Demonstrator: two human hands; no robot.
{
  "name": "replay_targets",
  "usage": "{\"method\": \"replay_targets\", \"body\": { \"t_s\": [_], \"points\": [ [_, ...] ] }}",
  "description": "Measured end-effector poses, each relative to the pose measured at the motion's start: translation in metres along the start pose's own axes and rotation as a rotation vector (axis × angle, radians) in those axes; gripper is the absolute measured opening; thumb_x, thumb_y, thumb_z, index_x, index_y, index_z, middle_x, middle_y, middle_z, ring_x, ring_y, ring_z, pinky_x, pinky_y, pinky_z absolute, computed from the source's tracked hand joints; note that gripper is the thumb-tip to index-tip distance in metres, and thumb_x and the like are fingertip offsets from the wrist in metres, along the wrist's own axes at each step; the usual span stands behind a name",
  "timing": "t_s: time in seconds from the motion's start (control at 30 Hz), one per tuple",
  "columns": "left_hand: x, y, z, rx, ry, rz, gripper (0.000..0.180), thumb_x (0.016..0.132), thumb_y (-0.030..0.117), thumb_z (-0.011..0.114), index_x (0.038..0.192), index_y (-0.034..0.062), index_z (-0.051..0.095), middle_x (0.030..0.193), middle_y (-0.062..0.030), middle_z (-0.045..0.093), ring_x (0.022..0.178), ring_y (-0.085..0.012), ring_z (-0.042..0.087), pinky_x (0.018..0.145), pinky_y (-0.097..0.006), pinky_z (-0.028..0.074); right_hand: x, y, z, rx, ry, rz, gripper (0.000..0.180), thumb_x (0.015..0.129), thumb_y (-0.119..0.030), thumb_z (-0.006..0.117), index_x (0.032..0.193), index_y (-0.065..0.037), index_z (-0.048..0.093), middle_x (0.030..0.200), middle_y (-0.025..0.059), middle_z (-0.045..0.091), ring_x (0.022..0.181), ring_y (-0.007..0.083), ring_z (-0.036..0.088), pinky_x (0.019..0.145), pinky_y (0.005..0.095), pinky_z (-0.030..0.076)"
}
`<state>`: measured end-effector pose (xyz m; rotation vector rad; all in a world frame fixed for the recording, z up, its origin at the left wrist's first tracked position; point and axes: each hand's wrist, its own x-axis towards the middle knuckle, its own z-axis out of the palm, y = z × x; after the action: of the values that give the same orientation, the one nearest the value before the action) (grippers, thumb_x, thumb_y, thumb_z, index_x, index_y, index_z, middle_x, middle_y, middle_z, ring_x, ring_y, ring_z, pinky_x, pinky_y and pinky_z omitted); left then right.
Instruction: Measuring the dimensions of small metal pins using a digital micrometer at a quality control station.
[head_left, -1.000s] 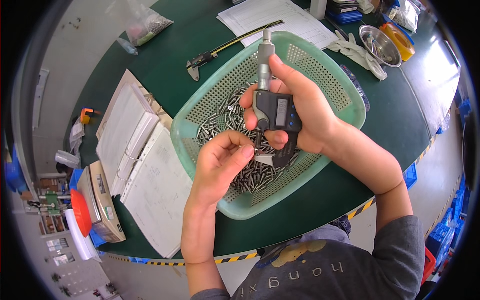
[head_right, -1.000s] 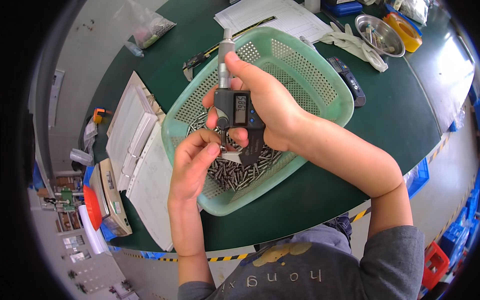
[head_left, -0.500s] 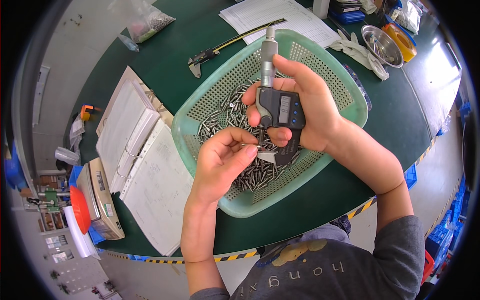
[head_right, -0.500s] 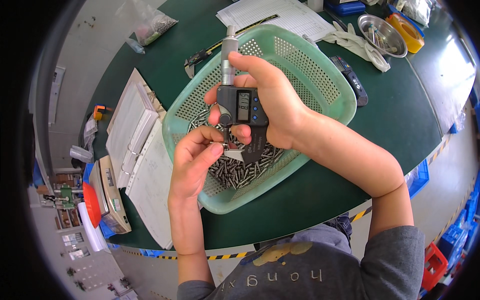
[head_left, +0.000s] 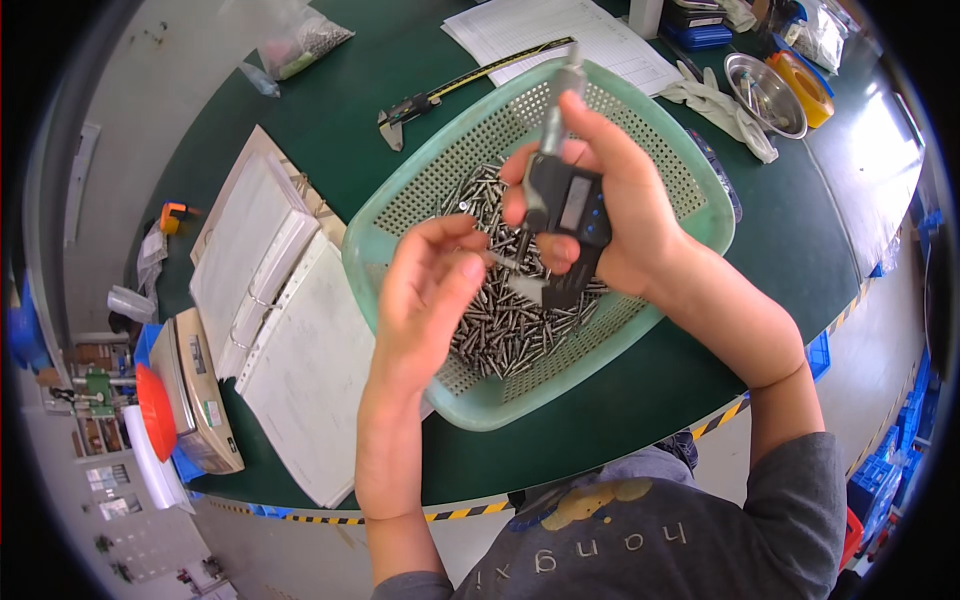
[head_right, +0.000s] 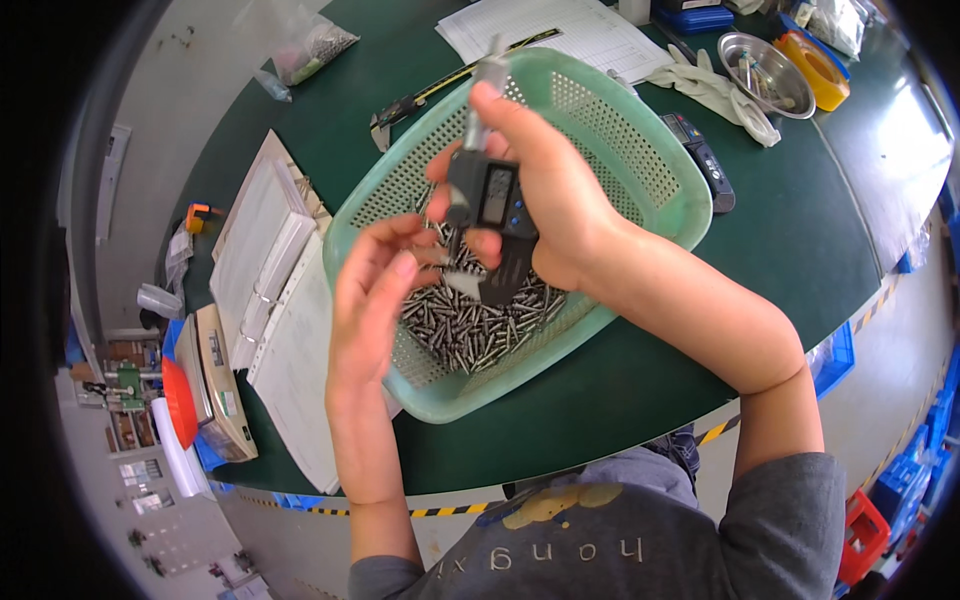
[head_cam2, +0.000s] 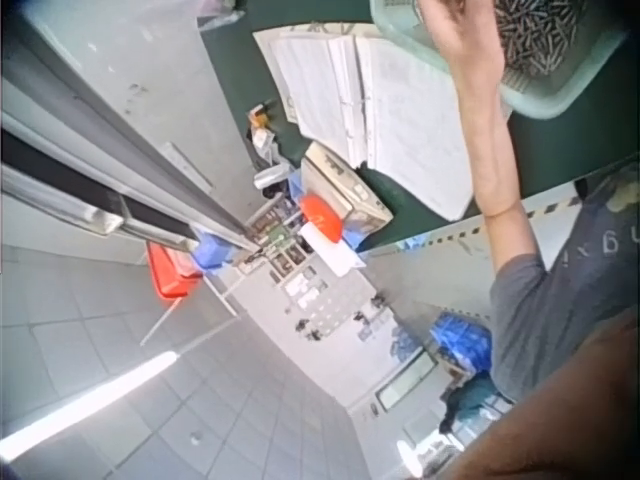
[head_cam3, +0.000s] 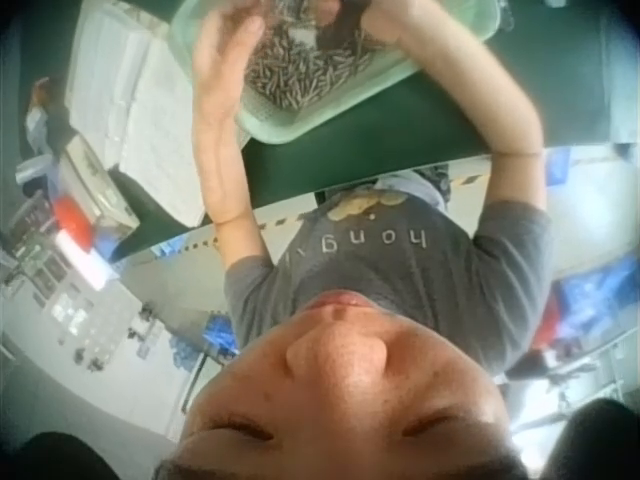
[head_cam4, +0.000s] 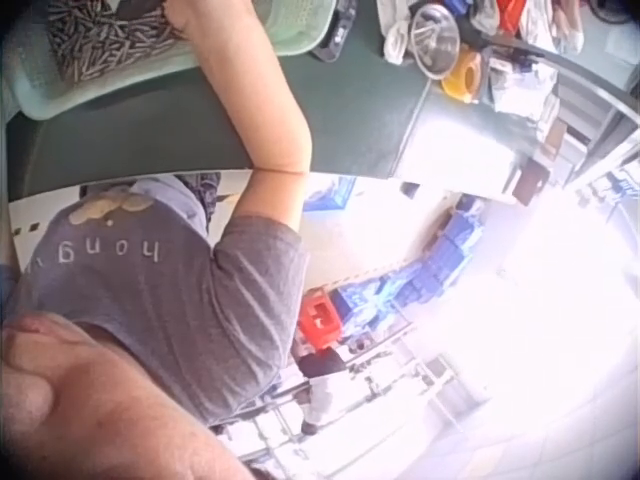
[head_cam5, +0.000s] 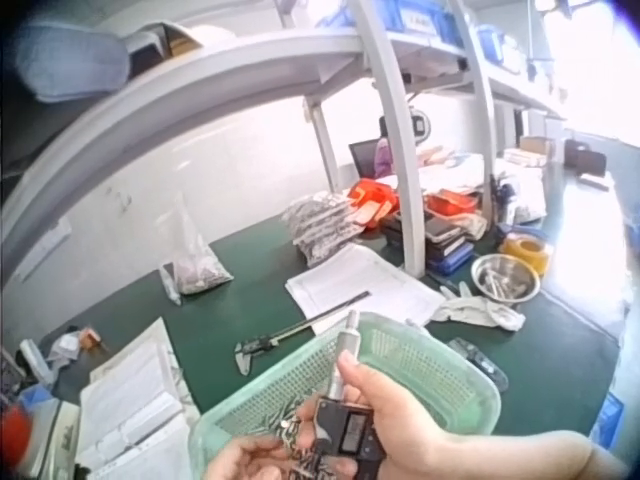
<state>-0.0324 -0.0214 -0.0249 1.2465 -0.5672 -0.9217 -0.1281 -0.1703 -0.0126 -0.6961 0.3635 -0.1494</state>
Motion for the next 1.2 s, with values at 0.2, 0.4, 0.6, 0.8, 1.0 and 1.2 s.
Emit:
{"method": "replay_targets", "body": {
  "t_s": [0.2, 0.4, 0.6, 0.8, 1.0, 1.2],
  "points": [
    [0.000, 0.005, -0.014, 1.327, 0.067, 0.340, 0.012, 0.073, 0.003, 0.060, 0.085, 0.0010, 0.059, 0.083, -0.0084, 0.057, 0.084, -0.0233, 0.055, 0.074, -0.031, 0.043, 0.002, 0.000, -0.005, 0.029, 0.137, -0.203, 0.054, 0.087, -0.050, 0.031, 0.094, 0.000, 0.052, 0.072, 0.0103, 0.058, 0.041, 0.0135, 0.043, 0.042, 0.0250, 0.038],
    [-0.004, -0.002, -0.009, 1.484, 0.000, 0.288, 0.017, 0.063, 0.009, 0.068, 0.076, 0.0007, 0.061, 0.079, -0.0098, 0.055, 0.080, -0.0285, 0.053, 0.071, -0.037, 0.042, 0.000, -0.002, -0.001, 0.051, 0.101, -0.122, 0.055, 0.088, -0.046, 0.025, 0.092, 0.001, 0.052, 0.071, 0.0123, 0.058, 0.045, 0.0156, 0.045, 0.042, 0.0259, 0.036],
    [-0.001, 0.001, -0.004, 1.334, -0.018, 0.184, 0.014, 0.066, 0.006, 0.067, 0.075, 0.0007, 0.057, 0.076, -0.0073, 0.057, 0.071, -0.0239, 0.056, 0.066, -0.033, 0.044, -0.002, -0.003, -0.002, -0.004, 0.118, -0.102, 0.055, 0.088, -0.046, 0.023, 0.091, 0.001, 0.052, 0.072, 0.0132, 0.058, 0.042, 0.0164, 0.043, 0.043, 0.0269, 0.036],
    [-0.002, -0.002, -0.007, -0.062, -0.096, 0.028, 0.012, 0.077, 0.000, 0.061, 0.086, 0.0005, 0.053, 0.085, -0.0055, 0.058, 0.079, -0.0101, 0.055, 0.071, -0.022, 0.044, -0.003, -0.003, -0.003, 0.099, -0.088, 0.032, 0.054, 0.088, -0.048, 0.025, 0.090, -0.001, 0.052, 0.071, 0.0124, 0.057, 0.038, 0.0150, 0.041, 0.039, 0.0262, 0.037],
    [0.000, -0.005, -0.008, -0.059, -0.161, 0.027, 0.014, 0.075, 0.000, 0.062, 0.086, 0.0002, 0.052, 0.088, -0.0074, 0.058, 0.079, -0.0100, 0.054, 0.072, -0.023, 0.044, -0.003, -0.004, -0.006, 0.102, -0.145, 0.041, 0.055, 0.087, -0.045, 0.025, 0.092, 0.002, 0.051, 0.071, 0.0125, 0.058, 0.039, 0.0161, 0.041, 0.043, 0.0289, 0.036],
    [-0.001, -0.002, -0.009, -0.006, -0.205, 0.023, 0.015, 0.073, 0.000, 0.063, 0.084, 0.0003, 0.052, 0.086, -0.0072, 0.057, 0.077, -0.0092, 0.053, 0.070, -0.021, 0.043, -0.002, -0.004, -0.003, 0.057, -0.159, 0.069, 0.057, 0.087, -0.046, 0.026, 0.093, 0.004, 0.051, 0.070, 0.0134, 0.058, 0.038, 0.0149, 0.041, 0.040, 0.0260, 0.036]
  ]
}}
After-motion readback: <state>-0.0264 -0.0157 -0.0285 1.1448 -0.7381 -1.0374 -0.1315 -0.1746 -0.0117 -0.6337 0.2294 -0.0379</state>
